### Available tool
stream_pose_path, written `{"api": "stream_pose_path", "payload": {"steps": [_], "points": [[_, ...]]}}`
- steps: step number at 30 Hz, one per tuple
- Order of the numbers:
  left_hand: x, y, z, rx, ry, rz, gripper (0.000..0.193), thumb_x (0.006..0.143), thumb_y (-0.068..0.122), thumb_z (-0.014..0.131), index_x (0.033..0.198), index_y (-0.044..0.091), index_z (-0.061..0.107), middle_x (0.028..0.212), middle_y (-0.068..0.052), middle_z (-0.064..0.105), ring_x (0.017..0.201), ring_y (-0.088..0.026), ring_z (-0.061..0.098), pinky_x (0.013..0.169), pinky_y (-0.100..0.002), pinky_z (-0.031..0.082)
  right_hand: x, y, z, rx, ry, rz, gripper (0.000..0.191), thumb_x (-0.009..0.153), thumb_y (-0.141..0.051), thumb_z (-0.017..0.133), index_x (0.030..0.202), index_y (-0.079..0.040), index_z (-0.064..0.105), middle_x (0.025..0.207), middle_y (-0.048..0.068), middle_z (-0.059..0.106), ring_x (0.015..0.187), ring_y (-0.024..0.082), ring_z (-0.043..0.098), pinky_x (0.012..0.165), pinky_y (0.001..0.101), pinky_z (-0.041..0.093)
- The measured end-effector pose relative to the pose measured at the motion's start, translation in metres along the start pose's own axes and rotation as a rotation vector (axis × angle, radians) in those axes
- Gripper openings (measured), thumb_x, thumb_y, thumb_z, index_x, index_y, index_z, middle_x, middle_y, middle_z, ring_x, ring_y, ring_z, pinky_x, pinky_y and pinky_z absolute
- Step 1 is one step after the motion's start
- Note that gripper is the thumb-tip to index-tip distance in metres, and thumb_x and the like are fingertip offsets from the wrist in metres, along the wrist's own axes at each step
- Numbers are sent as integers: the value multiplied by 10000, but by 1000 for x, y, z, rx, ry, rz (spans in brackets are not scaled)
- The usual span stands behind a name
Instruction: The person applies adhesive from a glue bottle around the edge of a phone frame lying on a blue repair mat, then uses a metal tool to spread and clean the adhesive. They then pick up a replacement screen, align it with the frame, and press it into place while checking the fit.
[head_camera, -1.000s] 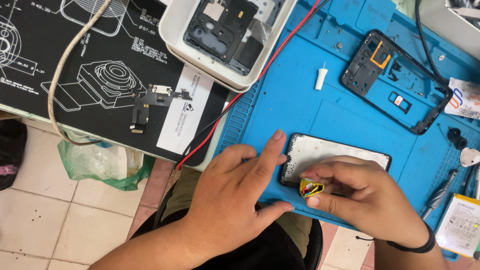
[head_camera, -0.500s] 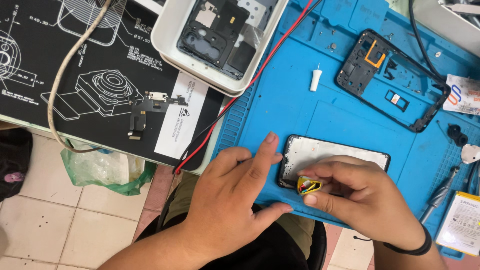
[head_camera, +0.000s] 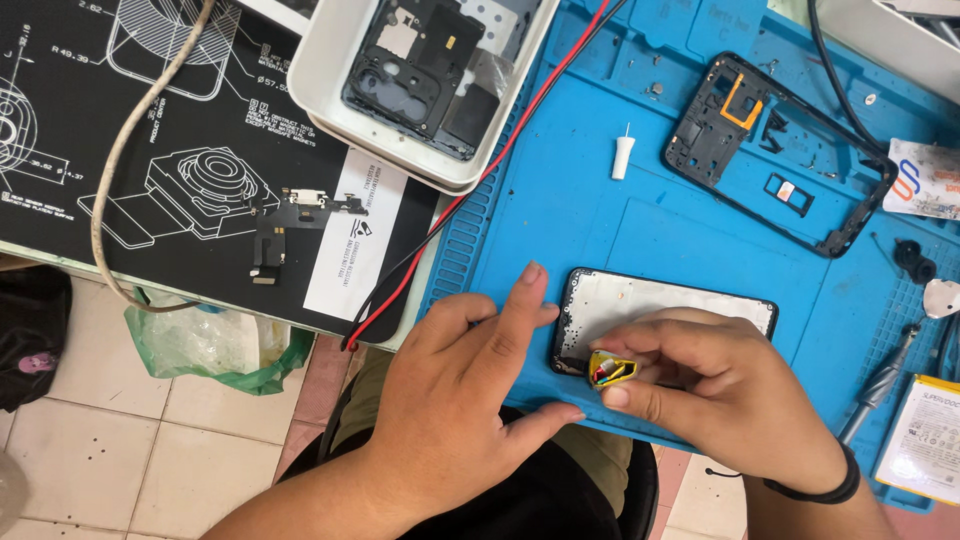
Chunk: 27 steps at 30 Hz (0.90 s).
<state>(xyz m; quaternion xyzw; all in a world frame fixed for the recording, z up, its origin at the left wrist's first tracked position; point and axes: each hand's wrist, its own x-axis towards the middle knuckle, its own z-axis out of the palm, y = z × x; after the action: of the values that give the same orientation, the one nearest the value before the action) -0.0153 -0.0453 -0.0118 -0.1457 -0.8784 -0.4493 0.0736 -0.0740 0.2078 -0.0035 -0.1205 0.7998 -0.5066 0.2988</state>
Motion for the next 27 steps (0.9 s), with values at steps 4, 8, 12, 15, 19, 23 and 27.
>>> {"api": "stream_pose_path", "payload": {"steps": [4, 8, 12, 15, 19, 23, 27], "points": [[0, 0, -1, 7, -3, -2, 1104, 737, 345, 921, 1582, 13, 292, 1281, -42, 716, 1078, -261, 592, 954, -383, 486, 0, 0, 2, 69, 38, -10, 376, 785, -92, 837, 1138, 11, 758, 1021, 89, 799, 869, 108, 750, 724, 242, 616], [1, 1, -2, 10, -4, -4, 1101, 732, 340, 919, 1578, 7, 296, 1280, -43, 715, 1089, -264, 593, 956, -383, 487, 1, -1, 0, -26, 23, 3, 380, 733, -112, 865, 1088, -9, 778, 948, 70, 797, 756, 96, 737, 631, 229, 587], [3, 3, -2, 13, -8, -9, 1092, 732, 345, 917, 1571, 7, 304, 1281, -43, 718, 1088, -264, 594, 950, -381, 489, 0, 0, -1, -22, 33, -7, 376, 739, -115, 863, 1088, -4, 777, 955, 70, 796, 767, 99, 744, 642, 232, 595], [4, 3, -2, 20, -15, -18, 1089, 737, 348, 914, 1571, 4, 304, 1280, -42, 721, 1084, -270, 595, 946, -382, 490, 0, 2, -1, 18, 42, -3, 383, 748, -106, 861, 1103, 4, 772, 973, 76, 810, 800, 104, 745, 665, 238, 600], [5, 4, -2, 26, -17, -12, 1085, 740, 347, 908, 1572, 6, 300, 1280, -43, 721, 1084, -274, 596, 948, -383, 491, -1, 3, 0, 62, 42, 6, 381, 766, -88, 849, 1126, 9, 766, 997, 85, 810, 857, 117, 761, 719, 252, 620], [5, 4, -1, 26, -16, -15, 1083, 748, 337, 906, 1577, 3, 293, 1282, -47, 722, 1081, -275, 598, 942, -384, 492, -1, 3, 1, 104, 63, 36, 382, 776, -70, 832, 1141, 10, 758, 1026, 92, 803, 886, 124, 765, 750, 257, 627], [5, 4, -1, 26, -7, -3, 1080, 757, 334, 906, 1580, 5, 288, 1281, -51, 721, 1082, -274, 599, 945, -381, 495, -2, 3, 1, 86, 72, 62, 386, 763, -60, 837, 1136, 10, 765, 1005, 91, 808, 852, 121, 763, 723, 251, 622]]}}
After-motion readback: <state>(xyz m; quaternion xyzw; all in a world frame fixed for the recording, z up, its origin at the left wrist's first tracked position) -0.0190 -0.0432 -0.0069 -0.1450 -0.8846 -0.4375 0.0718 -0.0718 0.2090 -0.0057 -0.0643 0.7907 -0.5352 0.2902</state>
